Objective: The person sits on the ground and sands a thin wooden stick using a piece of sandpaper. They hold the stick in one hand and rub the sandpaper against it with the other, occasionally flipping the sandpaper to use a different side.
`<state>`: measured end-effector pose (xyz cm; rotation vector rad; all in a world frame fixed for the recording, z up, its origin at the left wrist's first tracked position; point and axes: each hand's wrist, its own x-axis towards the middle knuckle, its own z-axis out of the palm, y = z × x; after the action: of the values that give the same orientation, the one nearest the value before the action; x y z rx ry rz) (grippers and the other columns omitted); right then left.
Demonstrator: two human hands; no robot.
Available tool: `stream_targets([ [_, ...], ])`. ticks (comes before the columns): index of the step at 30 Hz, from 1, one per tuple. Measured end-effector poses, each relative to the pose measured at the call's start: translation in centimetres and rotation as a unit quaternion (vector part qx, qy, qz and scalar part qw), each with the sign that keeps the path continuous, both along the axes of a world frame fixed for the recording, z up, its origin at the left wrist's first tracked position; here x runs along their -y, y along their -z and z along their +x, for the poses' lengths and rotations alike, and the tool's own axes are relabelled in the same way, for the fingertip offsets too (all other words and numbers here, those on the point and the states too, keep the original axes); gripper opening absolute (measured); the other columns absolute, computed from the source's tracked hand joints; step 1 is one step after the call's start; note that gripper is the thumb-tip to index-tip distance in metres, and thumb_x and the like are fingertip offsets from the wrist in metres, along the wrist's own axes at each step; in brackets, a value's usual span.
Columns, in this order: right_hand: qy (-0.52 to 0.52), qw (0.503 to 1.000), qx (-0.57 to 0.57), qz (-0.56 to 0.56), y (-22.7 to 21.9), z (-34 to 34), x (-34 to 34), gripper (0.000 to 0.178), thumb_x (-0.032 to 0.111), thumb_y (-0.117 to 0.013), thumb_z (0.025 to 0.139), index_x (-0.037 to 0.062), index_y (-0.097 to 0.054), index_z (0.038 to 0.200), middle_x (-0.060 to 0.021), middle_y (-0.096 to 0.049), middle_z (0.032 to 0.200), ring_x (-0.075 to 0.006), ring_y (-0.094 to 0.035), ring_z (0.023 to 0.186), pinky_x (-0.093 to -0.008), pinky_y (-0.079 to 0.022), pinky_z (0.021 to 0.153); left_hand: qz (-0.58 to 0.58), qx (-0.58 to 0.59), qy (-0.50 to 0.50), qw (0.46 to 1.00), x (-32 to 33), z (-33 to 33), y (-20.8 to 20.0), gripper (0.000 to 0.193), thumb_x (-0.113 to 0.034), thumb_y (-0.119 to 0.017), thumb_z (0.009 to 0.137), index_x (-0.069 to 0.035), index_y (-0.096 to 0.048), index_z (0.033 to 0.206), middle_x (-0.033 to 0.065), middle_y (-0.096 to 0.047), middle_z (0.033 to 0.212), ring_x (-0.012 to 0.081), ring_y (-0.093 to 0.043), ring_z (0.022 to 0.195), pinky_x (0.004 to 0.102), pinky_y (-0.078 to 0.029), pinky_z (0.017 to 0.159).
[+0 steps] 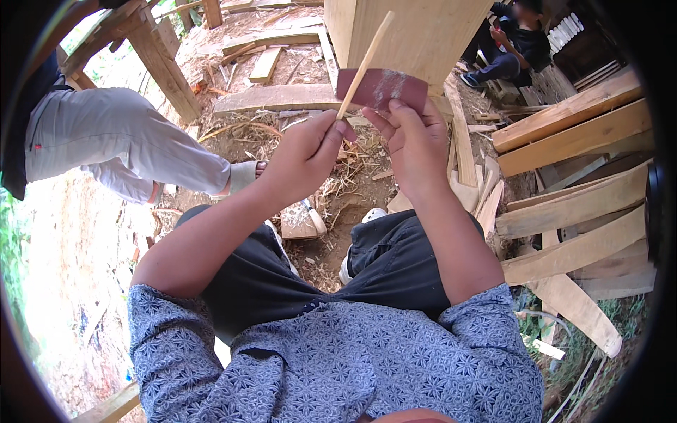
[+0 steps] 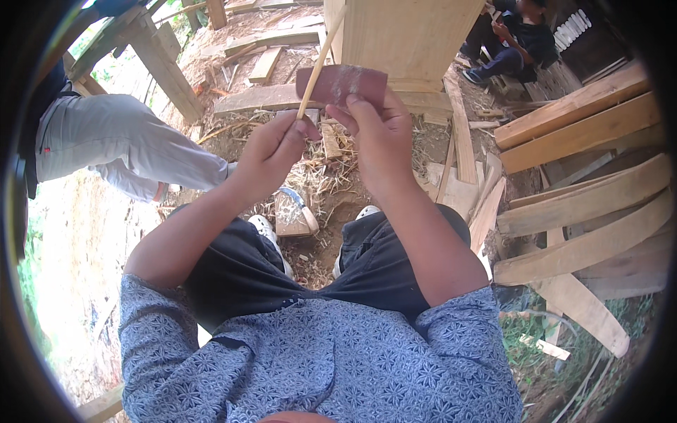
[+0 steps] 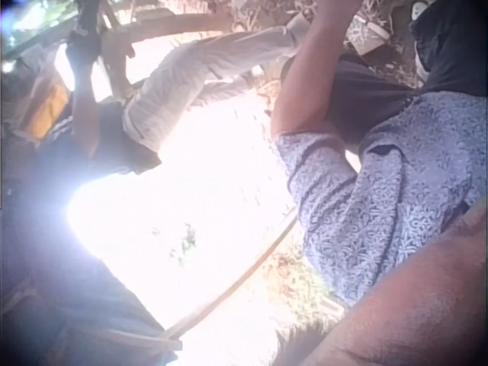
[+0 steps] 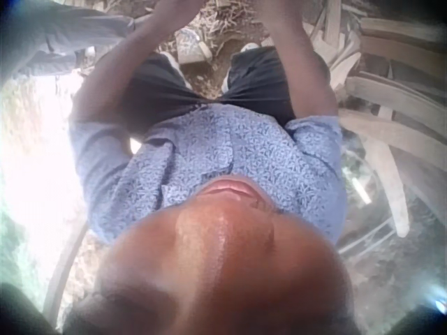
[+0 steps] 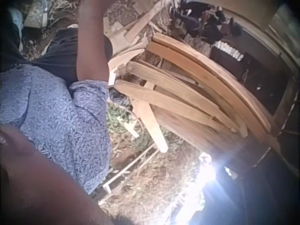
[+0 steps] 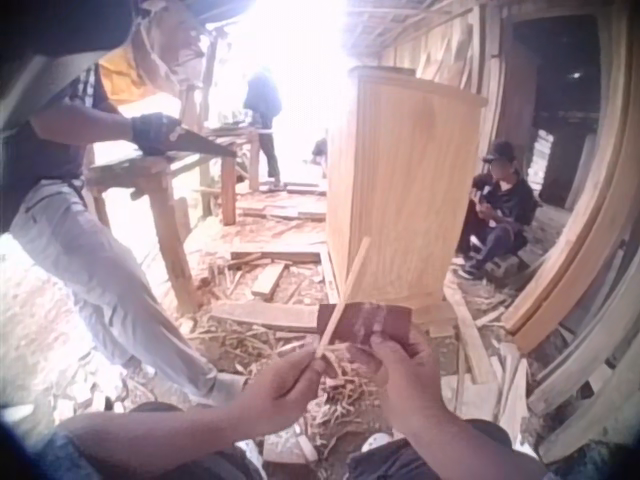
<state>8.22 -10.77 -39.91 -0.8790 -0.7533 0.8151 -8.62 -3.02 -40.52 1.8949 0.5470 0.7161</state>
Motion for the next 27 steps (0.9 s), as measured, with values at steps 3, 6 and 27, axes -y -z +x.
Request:
stream_targets([
  [3, -0.037, 0.999, -0.014, 0.028, -0.2, -0.2, 0.0, 0.025, 0.014, -0.050, 0.103, -0.0008, -0.059, 0.120, -0.0145, -0.067, 0.115, -0.0263, -0.067, 0.109, -0.0434, -0.054, 0.100, 0.014, -0.008, -0.005, 1.000, -0.1, -0.2, 0.0, 0.025, -0.019, -0.048, 0.102, 0.000, -0.064, 0.097, 0.0135, -0.059, 0.070, 0.0233, -0.061, 0.066, 0.0372, -0.046, 0.063],
  [6, -0.122, 0.982, -0.132, 0.053, -0.1, 0.2, 0.4, 0.039, 0.029, -0.042, 0.106, -0.0037, -0.059, 0.119, -0.0167, -0.066, 0.117, -0.0305, -0.064, 0.114, -0.0454, -0.049, 0.105, 0.009, -0.011, -0.011, 1.000, -0.1, 0.0, 0.2, 0.026, -0.019, -0.048, 0.102, 0.000, -0.064, 0.095, 0.0134, -0.059, 0.070, 0.0238, -0.060, 0.067, 0.0370, -0.046, 0.064],
  [27, -0.111, 0.992, 0.037, -0.050, 0.5, -0.1, 0.0, 0.041, 0.019, -0.070, 0.094, -0.0011, -0.060, 0.128, -0.0072, -0.069, 0.111, -0.0118, -0.064, 0.103, -0.0281, -0.051, 0.092, 0.119, -0.072, 0.014, 0.990, 0.8, 0.3, -0.1, 0.022, -0.014, -0.049, 0.097, 0.003, -0.054, 0.086, 0.0228, -0.059, 0.069, 0.0414, -0.060, 0.066, 0.0468, -0.044, 0.059],
])
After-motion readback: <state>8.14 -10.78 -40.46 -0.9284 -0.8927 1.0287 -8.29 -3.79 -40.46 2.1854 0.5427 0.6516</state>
